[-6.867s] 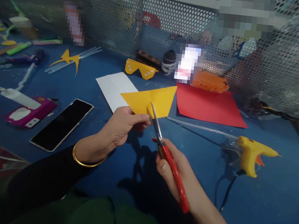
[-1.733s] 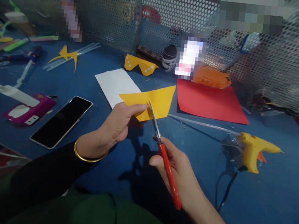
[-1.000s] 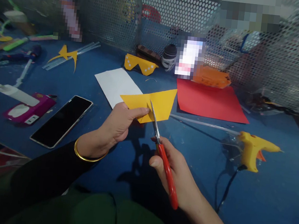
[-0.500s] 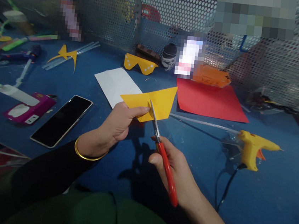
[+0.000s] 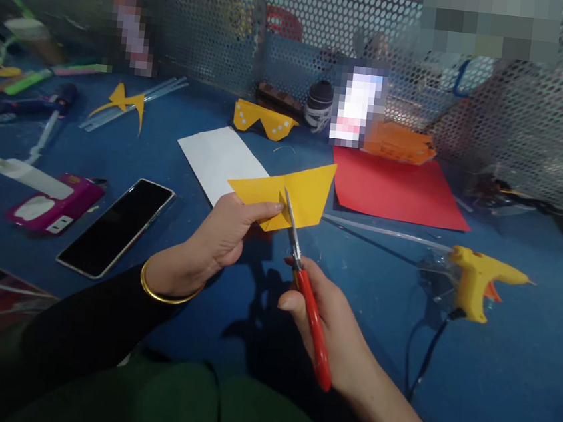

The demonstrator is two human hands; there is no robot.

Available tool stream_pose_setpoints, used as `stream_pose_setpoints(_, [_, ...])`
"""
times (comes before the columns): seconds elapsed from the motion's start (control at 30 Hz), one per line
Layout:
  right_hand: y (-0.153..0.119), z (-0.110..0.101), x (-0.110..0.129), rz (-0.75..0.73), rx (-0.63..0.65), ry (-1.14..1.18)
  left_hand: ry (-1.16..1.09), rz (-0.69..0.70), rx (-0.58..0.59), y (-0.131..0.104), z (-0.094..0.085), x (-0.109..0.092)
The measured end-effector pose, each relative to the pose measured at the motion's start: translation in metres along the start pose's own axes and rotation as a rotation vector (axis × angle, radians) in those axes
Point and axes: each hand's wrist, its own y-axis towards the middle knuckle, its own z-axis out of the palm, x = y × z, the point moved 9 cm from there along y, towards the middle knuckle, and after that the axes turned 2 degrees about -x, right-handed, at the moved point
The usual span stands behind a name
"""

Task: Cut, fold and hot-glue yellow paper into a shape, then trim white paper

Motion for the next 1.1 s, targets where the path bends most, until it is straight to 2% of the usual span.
stream_pose_setpoints(0.8, [0.001, -0.002, 0.000, 0.009, -0.030, 0.011, -0.031, -0.031, 0.002, 0.000, 0.001, 0.001])
stream_pose_setpoints(1.1, [0.001, -0.001, 0.012, -0.056, -0.030, -0.038, -0.051, -0.035, 0.011, 0.001, 0.001, 0.001])
